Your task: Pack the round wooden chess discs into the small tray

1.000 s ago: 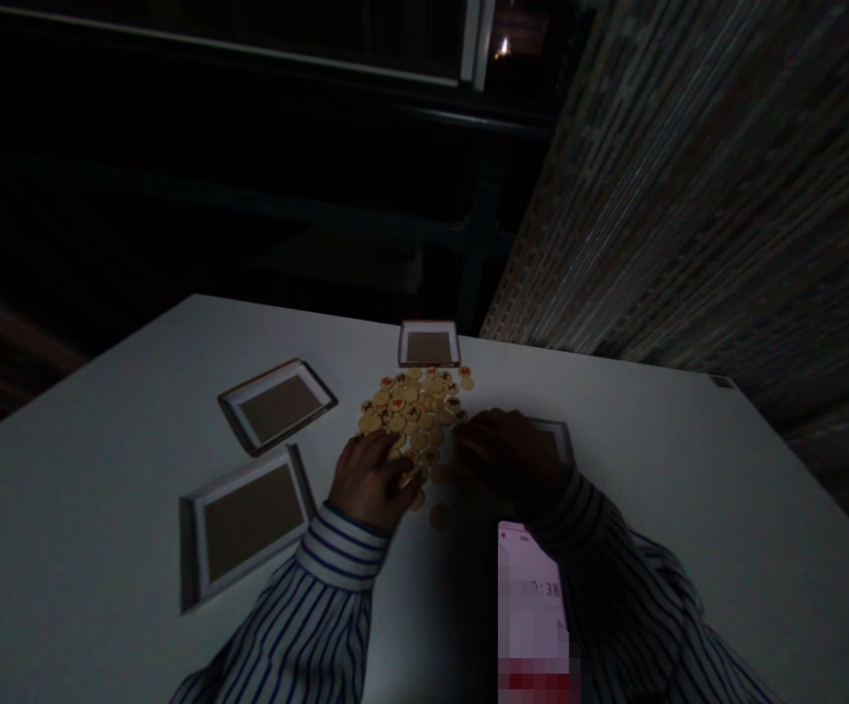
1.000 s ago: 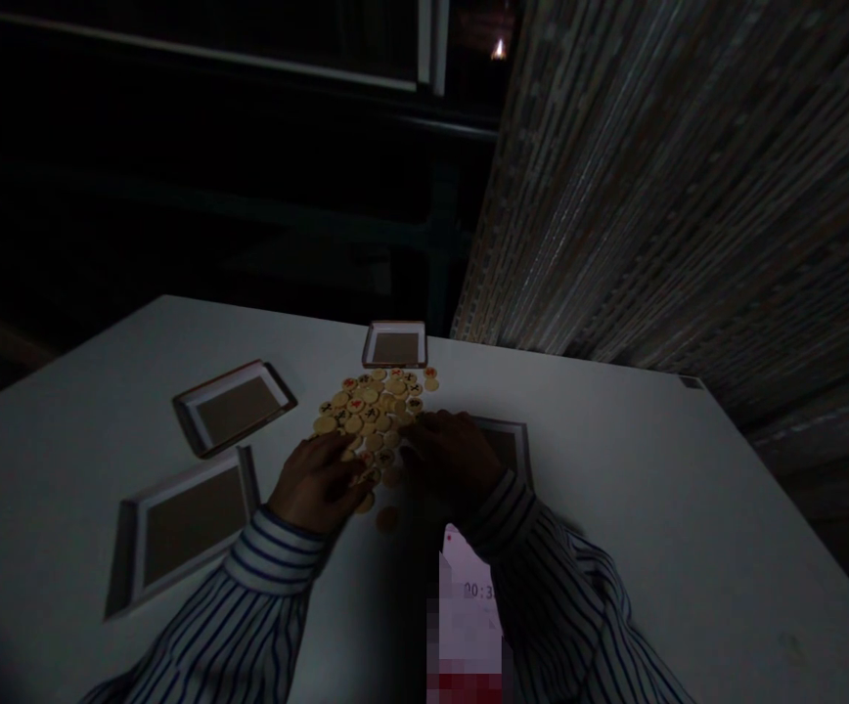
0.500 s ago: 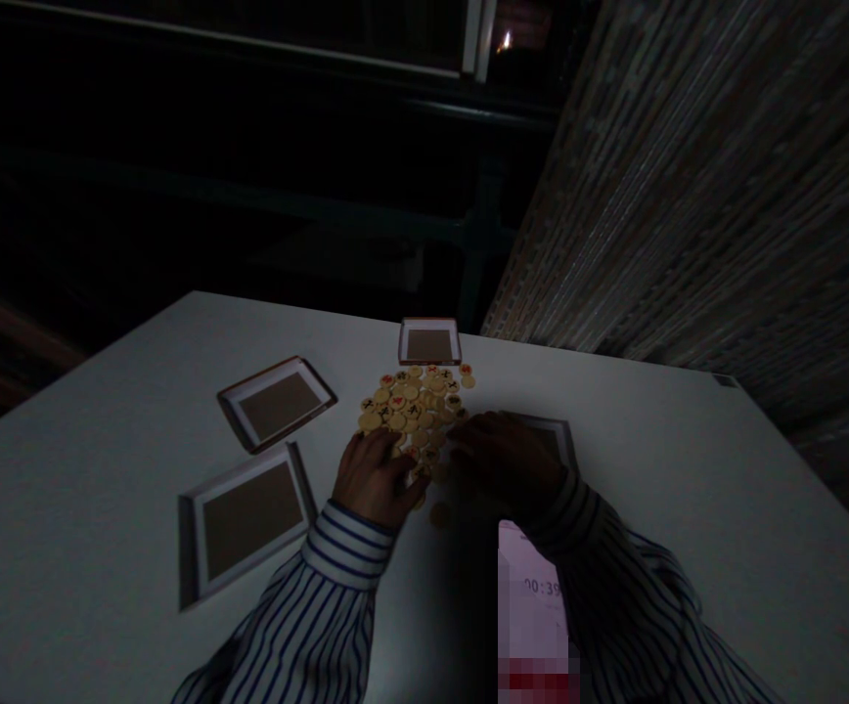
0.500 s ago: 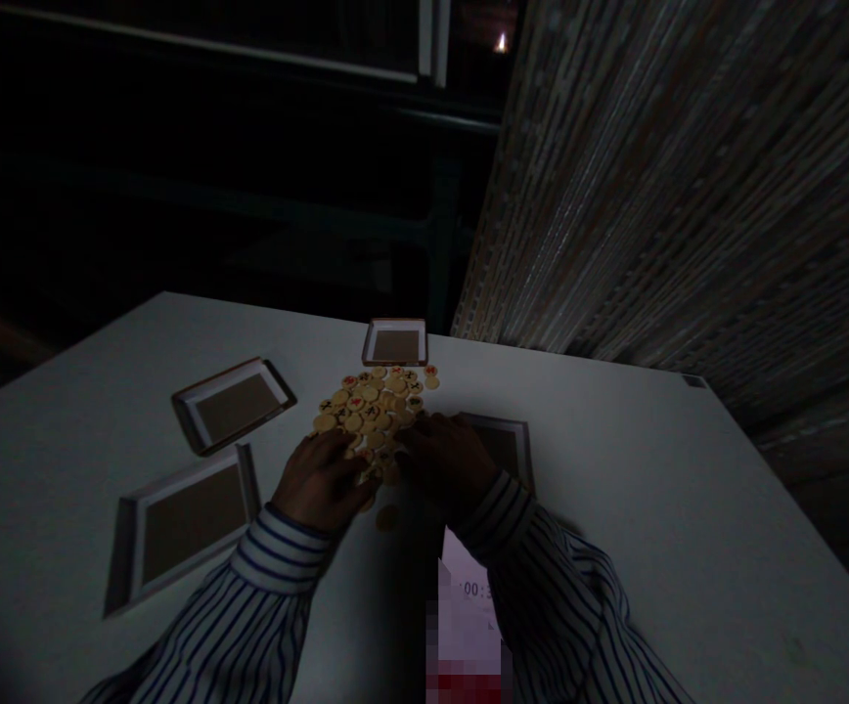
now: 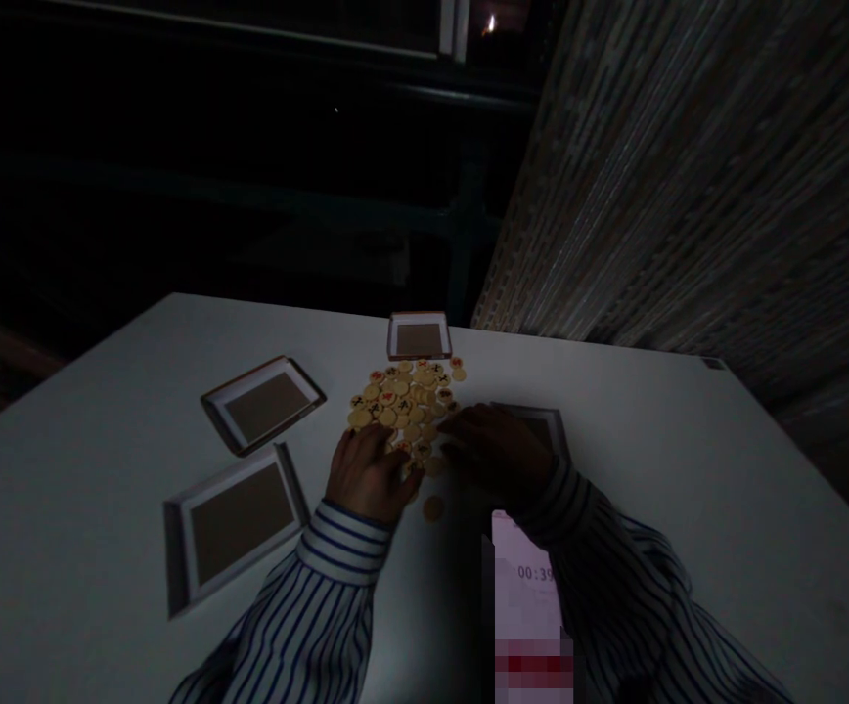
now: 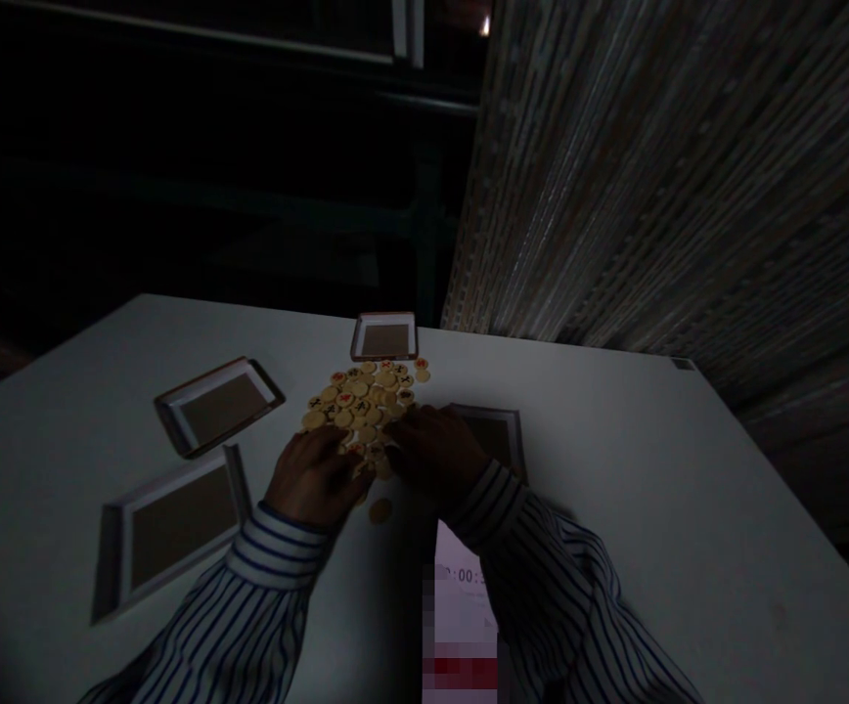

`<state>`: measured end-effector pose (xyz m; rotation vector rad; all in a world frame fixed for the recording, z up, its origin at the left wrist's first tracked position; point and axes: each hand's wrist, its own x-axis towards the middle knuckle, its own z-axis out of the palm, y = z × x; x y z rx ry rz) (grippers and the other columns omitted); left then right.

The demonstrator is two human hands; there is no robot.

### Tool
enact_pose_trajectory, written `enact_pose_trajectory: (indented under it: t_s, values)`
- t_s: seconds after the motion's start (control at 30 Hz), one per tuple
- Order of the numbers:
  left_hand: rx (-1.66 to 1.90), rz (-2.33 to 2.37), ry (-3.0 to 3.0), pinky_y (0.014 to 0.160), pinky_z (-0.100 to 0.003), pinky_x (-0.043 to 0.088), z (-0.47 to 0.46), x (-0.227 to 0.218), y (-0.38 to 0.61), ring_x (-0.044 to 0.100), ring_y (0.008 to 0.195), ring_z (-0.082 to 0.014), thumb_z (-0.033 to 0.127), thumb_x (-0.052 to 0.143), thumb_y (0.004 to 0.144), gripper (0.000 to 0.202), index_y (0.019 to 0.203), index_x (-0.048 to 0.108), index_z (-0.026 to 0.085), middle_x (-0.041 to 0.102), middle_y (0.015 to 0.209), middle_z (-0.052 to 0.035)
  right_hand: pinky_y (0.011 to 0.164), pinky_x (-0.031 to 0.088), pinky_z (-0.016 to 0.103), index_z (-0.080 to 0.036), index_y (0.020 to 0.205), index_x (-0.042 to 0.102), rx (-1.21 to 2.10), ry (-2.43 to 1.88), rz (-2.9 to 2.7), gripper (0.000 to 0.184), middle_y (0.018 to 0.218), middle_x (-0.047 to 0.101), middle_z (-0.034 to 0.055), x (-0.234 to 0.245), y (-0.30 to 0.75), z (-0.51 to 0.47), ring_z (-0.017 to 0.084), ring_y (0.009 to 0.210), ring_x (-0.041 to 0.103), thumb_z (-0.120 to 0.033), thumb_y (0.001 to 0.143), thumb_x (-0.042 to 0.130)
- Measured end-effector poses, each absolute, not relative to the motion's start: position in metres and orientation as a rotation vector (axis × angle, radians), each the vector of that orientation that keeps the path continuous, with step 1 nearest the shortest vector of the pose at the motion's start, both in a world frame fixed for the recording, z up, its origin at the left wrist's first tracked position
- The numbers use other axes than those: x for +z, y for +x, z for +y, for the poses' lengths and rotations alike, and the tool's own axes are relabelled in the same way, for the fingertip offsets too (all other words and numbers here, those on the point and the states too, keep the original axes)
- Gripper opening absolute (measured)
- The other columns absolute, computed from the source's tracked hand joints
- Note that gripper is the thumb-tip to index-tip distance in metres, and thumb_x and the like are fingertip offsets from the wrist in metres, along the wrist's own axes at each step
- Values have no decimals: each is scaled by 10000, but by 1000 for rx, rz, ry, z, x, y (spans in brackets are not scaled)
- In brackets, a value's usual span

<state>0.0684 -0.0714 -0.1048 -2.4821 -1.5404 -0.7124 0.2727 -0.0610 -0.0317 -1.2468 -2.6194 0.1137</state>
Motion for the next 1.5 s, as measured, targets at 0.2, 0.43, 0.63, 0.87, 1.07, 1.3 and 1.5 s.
enact_pose_trajectory:
  t_s: [0.2, 0.43, 0.63, 0.87, 1.07, 1.3, 1.5]
  values:
    - [-715, -1542, -2483, 859, -474, 384, -71, -104, 69, 508, 997, -275, 462, 540, 722, 287, 793, 698, 232, 587, 1020, -95, 754, 349, 328, -194, 1048, 547, 103, -1287, -2618, 245, 990, 604, 65, -32, 271, -62, 183, 909, 524, -288, 833, 478]
    - [-724, -1573, -2466, 876, -479, 365, -72, -103, 71, 497, 1001, -276, 434, 537, 725, 267, 785, 697, 228, 583, 1010, -94, 751, 348, 342, -185, 1060, 550, 115, -1307, -2662, 256, 987, 608, 74, -31, 270, -62, 188, 898, 534, -285, 834, 485]
    - [-726, -1601, -2463, 890, -486, 351, -74, -103, 72, 500, 997, -272, 426, 529, 731, 269, 803, 693, 225, 577, 1015, -93, 757, 344, 337, -193, 1073, 537, 108, -1292, -2671, 260, 974, 607, 66, -29, 270, -62, 182, 882, 528, -288, 838, 482]
    - [-728, -1608, -2455, 891, -485, 356, -75, -102, 74, 499, 1004, -276, 405, 523, 735, 267, 803, 695, 213, 580, 1016, -103, 767, 336, 336, -187, 1058, 539, 99, -1267, -2655, 250, 973, 605, 66, -29, 271, -62, 178, 878, 520, -287, 836, 482]
    - [-709, -1624, -2461, 898, -490, 356, -76, -99, 75, 501, 1005, -279, 423, 522, 731, 283, 811, 691, 210, 587, 1010, -102, 767, 331, 338, -196, 1081, 528, 73, -1259, -2647, 269, 987, 606, 68, -25, 272, -64, 188, 887, 519, -297, 837, 476]
    - [-781, -1674, -2381, 925, -499, 334, -76, -106, 77, 496, 1008, -285, 430, 557, 691, 277, 766, 696, 202, 589, 994, -104, 759, 331, 339, -195, 1073, 529, 73, -1264, -2631, 265, 981, 604, 63, -24, 272, -65, 183, 885, 520, -289, 829, 486]
    - [-715, -1607, -2448, 870, -503, 374, -73, -104, 74, 517, 962, -280, 422, 541, 717, 274, 800, 696, 212, 584, 990, -103, 767, 333, 339, -192, 1062, 531, 74, -1244, -2614, 252, 1000, 601, 61, -24, 273, -65, 182, 887, 518, -286, 836, 469]
